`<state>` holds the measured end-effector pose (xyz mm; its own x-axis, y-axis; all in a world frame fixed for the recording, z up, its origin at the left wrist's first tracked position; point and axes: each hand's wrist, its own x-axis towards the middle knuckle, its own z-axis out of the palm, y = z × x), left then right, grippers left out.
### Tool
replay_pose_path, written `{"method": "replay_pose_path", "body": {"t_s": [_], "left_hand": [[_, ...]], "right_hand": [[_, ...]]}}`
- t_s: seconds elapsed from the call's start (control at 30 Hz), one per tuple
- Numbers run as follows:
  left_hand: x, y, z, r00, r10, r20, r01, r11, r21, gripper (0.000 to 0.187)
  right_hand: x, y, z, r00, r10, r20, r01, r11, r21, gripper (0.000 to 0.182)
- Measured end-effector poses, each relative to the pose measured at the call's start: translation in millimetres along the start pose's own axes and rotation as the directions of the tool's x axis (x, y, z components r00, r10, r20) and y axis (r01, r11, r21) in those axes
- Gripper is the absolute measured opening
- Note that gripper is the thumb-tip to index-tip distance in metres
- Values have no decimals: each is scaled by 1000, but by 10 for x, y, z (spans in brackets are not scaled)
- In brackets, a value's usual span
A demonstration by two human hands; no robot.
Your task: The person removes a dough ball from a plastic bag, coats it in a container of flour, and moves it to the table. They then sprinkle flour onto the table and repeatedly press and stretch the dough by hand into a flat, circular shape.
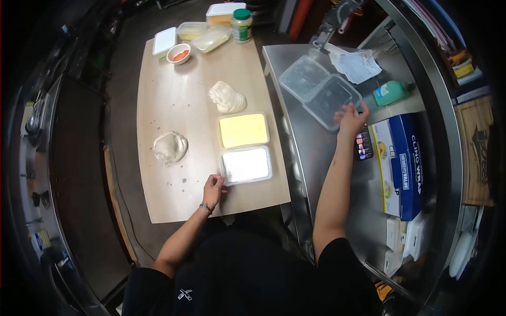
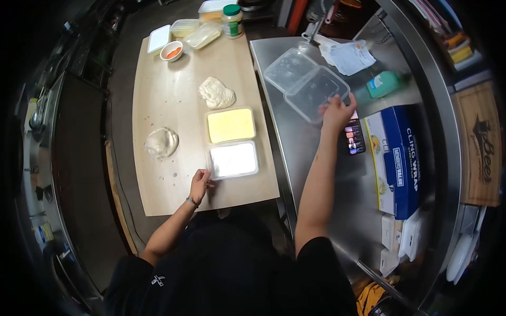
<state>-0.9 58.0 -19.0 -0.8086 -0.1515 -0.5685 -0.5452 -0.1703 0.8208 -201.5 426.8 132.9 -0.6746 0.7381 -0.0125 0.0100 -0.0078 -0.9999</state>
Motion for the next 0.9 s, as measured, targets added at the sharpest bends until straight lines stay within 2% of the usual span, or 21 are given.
{"method": "replay_pose_path", "body": {"t_s": [0.07, 0.1, 0.13, 0.17, 0.2, 0.23, 0.3, 0.37, 0.4, 0.43, 0.47, 0.5, 0.57, 0.6, 0.63, 0.67, 0.7, 0.73, 0.8, 0.87, 0.9], "left_hand": [[-35, 15, -82, 996, -78, 51, 77, 997, 24, 19], [-21, -41, -133, 999, -29, 21, 28, 998, 51, 20], [-82, 60, -153, 1000, -29, -2, 29, 998, 51, 20], [-113, 188, -187, 973, 206, -99, -172, 945, 279, 21], [-118, 331, -295, 886, 440, -143, -313, 797, 516, 23], [-81, 430, -469, 754, 636, -164, -392, 636, 665, 31], [134, 735, -850, 467, 847, -253, -302, 422, 855, 59], [427, 966, -1180, 315, 870, -379, -172, 445, 879, 76], [687, 915, -1412, 334, 857, -393, -60, 435, 898, 66], [863, 957, -1592, 627, 577, -524, -166, 756, 634, 51], [959, 1009, -1706, 862, 234, -449, -125, 958, 259, 38], [923, 1070, -1692, 861, 239, -450, -132, 957, 257, 38], [707, 1232, -1511, 927, 304, -222, -322, 945, -50, 24], [599, 1237, -1464, 953, 265, -144, -272, 962, -28, 18], [506, 1211, -1430, 970, 218, -104, -233, 959, -163, 16], [411, 1179, -1412, 984, 170, -57, -179, 939, -294, 14], [348, 1112, -1449, 985, 165, -47, -171, 939, -298, 14], [292, 1049, -1491, 992, 122, 29, -102, 921, -377, 13], [194, 947, -1576, 990, 87, 112, -27, 889, -457, 11], [134, 885, -1668, 987, -1, 159, 70, 901, -428, 10], [106, 888, -1729, 987, 0, 163, 72, 898, -434, 10]], "right_hand": [[187, 232, 60, 998, 39, 42, -39, 999, -1, 41], [256, 350, 32, 980, -178, 85, 197, 861, -468, 45], [148, 295, 113, 910, -346, 227, 378, 474, -795, 50], [11, 194, 42, 917, -311, 248, 373, 451, -811, 55], [-204, 130, 19, 906, -348, 241, 398, 507, -765, 48], [-305, 280, -49, 780, -520, 349, 608, 495, -621, 39], [-984, -11, 41, 860, -103, 500, 387, 770, -507, 31], [-1481, 326, 151, 668, 102, 737, 243, 907, -345, 27], [-1757, 576, 240, 563, 194, 803, 11, 970, -243, 24], [-2082, 428, 352, 433, 293, 852, 33, 940, -340, 23], [-2308, 627, 463, 315, 289, 904, 95, 938, -333, 27], [-2546, 702, 583, 287, 282, 915, 87, 944, -318, 28], [-2954, 750, 859, 292, 261, 920, 46, 957, -287, 30], [-3107, 748, 999, 325, 250, 912, 19, 963, -270, 30], [-3260, 699, 1152, 334, 251, 908, 21, 962, -273, 30], [-3397, 647, 1298, 395, 156, 905, 130, 966, -223, 28], [-3491, 613, 1396, 439, 57, 897, 243, 953, -179, 26], [-3550, 745, 1465, 442, 61, 895, 249, 950, -188, 26], [-3657, 994, 1613, 236, -74, 969, 545, 836, -69, 23], [-3740, 1048, 1609, 214, 2, 977, 534, 837, -119, 16], [-3789, 1081, 1598, 268, 121, 956, 352, 911, -214, 14]]}}
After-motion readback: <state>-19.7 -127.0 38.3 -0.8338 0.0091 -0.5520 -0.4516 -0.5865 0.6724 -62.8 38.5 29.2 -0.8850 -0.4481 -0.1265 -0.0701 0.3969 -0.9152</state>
